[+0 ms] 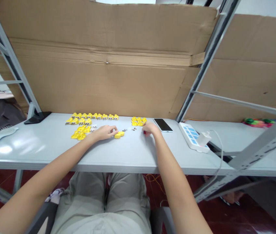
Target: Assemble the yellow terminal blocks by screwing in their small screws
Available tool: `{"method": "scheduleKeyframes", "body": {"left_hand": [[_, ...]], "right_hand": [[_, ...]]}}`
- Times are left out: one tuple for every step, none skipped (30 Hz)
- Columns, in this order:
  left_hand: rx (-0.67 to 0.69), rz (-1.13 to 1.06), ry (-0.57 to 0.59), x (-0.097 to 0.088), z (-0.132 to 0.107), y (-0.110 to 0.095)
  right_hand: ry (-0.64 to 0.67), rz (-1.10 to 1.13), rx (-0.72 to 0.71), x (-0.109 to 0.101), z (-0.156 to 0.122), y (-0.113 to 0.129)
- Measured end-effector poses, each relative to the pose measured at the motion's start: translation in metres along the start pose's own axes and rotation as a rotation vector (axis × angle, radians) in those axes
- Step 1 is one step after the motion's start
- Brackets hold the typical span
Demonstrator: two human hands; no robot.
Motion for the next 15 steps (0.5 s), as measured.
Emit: {"method": "scheduleKeyframes", "body": {"left_hand": [[0.0, 0.015, -0.002, -0.001, 0.0, -0.001], [-0.002, 0.032, -0.005, -0.001, -0.001, -0.001], [-0.005, 0.049, -0.01, -0.002, -0.001, -0.001], [-0.008, 0.066, -0.015, -0.002, -0.001, -0.002], [-0.009, 0.08, -0.018, -0.002, -0.002, -0.002], [-0.007, 0.091, -0.022, -0.003, -0.002, -0.002], [-0.004, 0.098, -0.026, -0.003, -0.002, -0.003], [-0.002, 0.104, -0.029, -0.004, -0.002, -0.003], [-0.001, 0.109, -0.03, -0.004, -0.003, -0.003], [-0.002, 0.116, -0.032, -0.004, -0.003, -0.004], [-0.003, 0.123, -0.033, -0.005, -0.003, -0.004], [-0.006, 0.13, -0.033, -0.005, -0.003, -0.004], [-0.007, 0.134, -0.03, -0.005, -0.003, -0.004], [-0.006, 0.137, -0.027, -0.005, -0.003, -0.004], [-0.006, 0.138, -0.024, -0.006, -0.003, -0.005]], "right_hand": [[-0.08, 0.089, -0.051, -0.002, 0.001, 0.002], [-0.18, 0.177, -0.116, -0.005, 0.003, 0.003], [-0.294, 0.25, -0.188, -0.009, 0.004, 0.004], [-0.411, 0.297, -0.253, -0.012, 0.005, 0.004], [-0.513, 0.318, -0.302, -0.015, 0.006, 0.004], [-0.595, 0.322, -0.335, -0.017, 0.007, 0.003], [-0.65, 0.316, -0.352, -0.018, 0.009, 0.002], [-0.68, 0.306, -0.359, -0.018, 0.01, 0.002], [-0.695, 0.295, -0.36, -0.018, 0.011, 0.001], [-0.699, 0.283, -0.358, -0.018, 0.012, 0.001], [-0.699, 0.272, -0.357, -0.018, 0.012, 0.001], [-0.697, 0.264, -0.358, -0.017, 0.012, 0.002], [-0.695, 0.258, -0.361, -0.016, 0.012, 0.002], [-0.692, 0.255, -0.366, -0.016, 0.012, 0.003], [-0.69, 0.255, -0.371, -0.015, 0.011, 0.004]]}}
Point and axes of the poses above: each hand's wrist, its own z-axis towards the middle knuckle, its own x-axis out of the palm, y = z × x, the point moved 3 cm from there along z, towards the middle knuckle, and after that the axes turned 3 degrees about y, right-handed, at the moved point
